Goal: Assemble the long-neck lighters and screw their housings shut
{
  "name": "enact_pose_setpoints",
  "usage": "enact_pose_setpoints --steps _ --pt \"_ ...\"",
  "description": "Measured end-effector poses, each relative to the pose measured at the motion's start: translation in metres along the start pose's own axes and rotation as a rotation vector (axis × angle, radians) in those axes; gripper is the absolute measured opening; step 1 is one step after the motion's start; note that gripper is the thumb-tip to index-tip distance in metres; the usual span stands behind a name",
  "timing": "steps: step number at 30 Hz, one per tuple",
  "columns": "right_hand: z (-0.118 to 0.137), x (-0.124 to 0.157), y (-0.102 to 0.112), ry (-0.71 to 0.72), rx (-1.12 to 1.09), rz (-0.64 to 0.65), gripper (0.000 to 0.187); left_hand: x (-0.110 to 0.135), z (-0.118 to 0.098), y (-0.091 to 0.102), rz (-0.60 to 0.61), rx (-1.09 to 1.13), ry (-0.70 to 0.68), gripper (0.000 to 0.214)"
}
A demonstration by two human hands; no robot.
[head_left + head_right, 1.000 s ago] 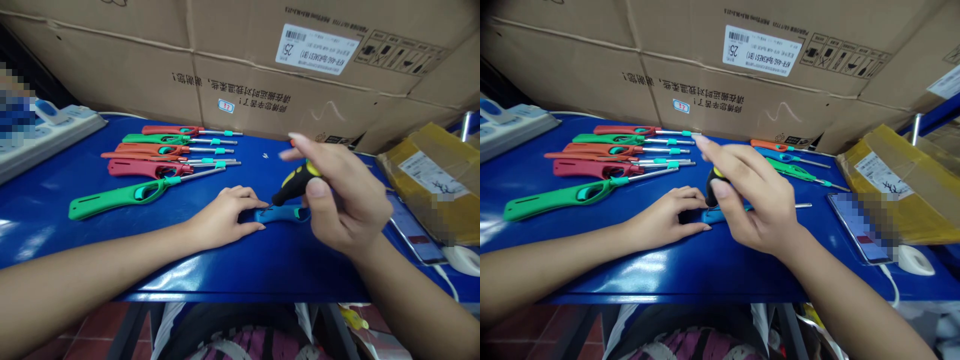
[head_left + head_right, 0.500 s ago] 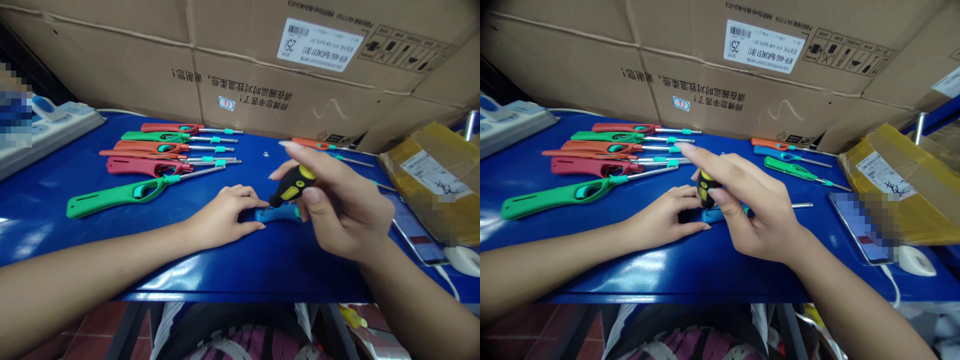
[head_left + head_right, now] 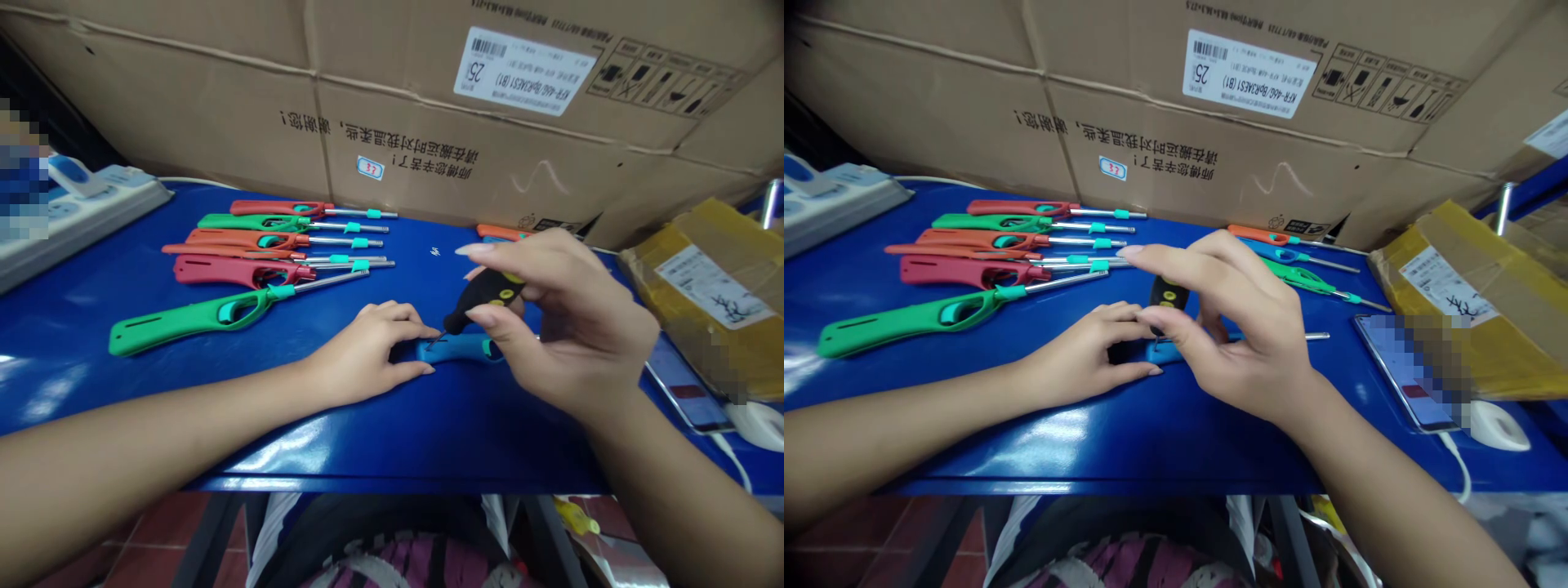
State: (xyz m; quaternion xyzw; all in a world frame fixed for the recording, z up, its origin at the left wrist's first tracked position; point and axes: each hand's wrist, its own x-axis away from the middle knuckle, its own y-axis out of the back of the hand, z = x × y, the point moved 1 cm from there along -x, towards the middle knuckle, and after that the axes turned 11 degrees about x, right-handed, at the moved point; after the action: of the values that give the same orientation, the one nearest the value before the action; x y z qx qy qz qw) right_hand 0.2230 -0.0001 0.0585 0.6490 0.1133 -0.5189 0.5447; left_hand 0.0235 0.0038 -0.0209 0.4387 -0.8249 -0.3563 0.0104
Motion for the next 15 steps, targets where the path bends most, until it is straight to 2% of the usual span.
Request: enact_pose_setpoints --steps 2,4,8,12,15 --pt "0.001 -0.001 0.001 0.043 0.074 -0.029 0.036 0.0 0.0 0.0 -0.003 -0.011 -0.002 0.037" --pt "0.001 -0.001 0.002 0.077 0.096 0.0 0.038 -0.001 0.0 0.0 0.007 -0.004 0.002 0.037" --pt "-0.005 0.002 0.003 0.018 -0.037 0.099 0.041 -0.001 0.0 0.001 0.025 0.022 0.01 0.033" --pt "-0.009 0.004 0.0 -0.038 -0.064 -0.024 0.04 -0.001 0.002 0.001 0.025 0.013 0.014 0.035" --pt "-0.007 0.004 -0.003 0.019 0.021 -0.096 0.035 -0.001 0.002 0.0 0.012 0.002 0.006 0.037"
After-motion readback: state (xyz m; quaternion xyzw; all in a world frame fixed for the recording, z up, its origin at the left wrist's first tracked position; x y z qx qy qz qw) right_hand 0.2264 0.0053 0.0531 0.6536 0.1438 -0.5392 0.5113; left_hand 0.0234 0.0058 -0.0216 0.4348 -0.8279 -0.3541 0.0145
